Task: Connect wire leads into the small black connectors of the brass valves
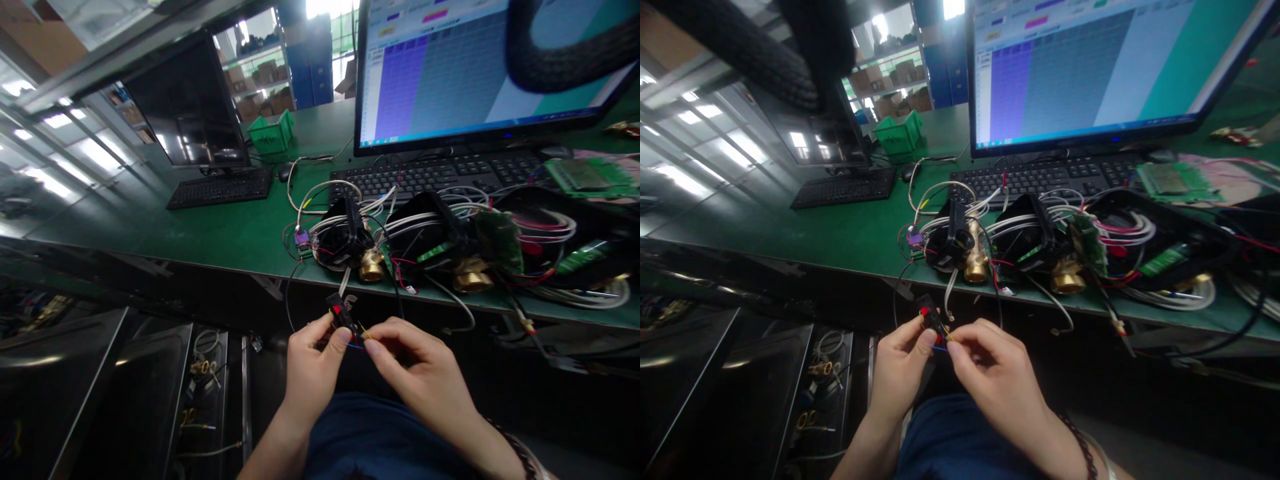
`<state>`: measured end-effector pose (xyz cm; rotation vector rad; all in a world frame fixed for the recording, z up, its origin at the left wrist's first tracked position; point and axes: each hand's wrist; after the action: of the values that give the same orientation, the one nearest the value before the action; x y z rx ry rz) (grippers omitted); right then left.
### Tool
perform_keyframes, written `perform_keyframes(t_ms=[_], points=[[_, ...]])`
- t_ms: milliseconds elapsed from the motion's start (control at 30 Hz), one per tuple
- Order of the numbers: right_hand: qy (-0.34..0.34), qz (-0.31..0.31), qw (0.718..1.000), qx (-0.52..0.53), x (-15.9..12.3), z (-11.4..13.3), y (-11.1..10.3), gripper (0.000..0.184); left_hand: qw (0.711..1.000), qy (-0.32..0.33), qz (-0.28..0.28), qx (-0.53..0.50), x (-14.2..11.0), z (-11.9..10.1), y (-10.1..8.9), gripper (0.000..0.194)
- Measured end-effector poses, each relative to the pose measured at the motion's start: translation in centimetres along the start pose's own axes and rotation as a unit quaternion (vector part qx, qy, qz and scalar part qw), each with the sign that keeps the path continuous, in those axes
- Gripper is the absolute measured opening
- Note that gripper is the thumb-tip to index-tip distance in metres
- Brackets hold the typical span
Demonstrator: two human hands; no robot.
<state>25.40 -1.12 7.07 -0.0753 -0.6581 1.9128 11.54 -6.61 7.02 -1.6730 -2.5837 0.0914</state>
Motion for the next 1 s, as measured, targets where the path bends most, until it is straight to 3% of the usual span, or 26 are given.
perform_keyframes(t_ms=[167,367,567,767,1000], points=[[-0.08,-0.007,0.997,-0.008,-0.12,0.12,-0.39,0.006,0.995,-0.037,0.013,-0.089,0.09,-0.04,0.21,0.041],[-0.162,-0.039,0.984,-0.055,-0.25,-0.02,-0.46,0.011,0.993,-0.043,-0.003,-0.11,0.17,-0.02,0.41,0.042],[-0.109,-0.056,0.991,-0.062,0.02,0.3,-0.27,0.015,0.997,-0.041,-0.039,-0.054,0.04,-0.29,0.64,0.034],[-0.08,-0.054,0.993,-0.07,0.19,0.06,0.14,0.017,0.993,0.059,-0.045,0.089,-0.31,-0.15,0.72,0.028],[-0.067,-0.045,0.994,-0.078,0.27,-0.07,0.17,0.016,0.984,0.114,-0.038,0.131,-0.46,-0.1,0.71,0.027]])
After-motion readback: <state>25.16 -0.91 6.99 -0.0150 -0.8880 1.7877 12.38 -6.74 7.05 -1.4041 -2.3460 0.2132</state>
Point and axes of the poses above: each hand's wrist, its own x-axis towards the middle knuckle, its own y-axis out of the palm, z = x × y, and after that the axes turned 12 degrees about -x, right-handed
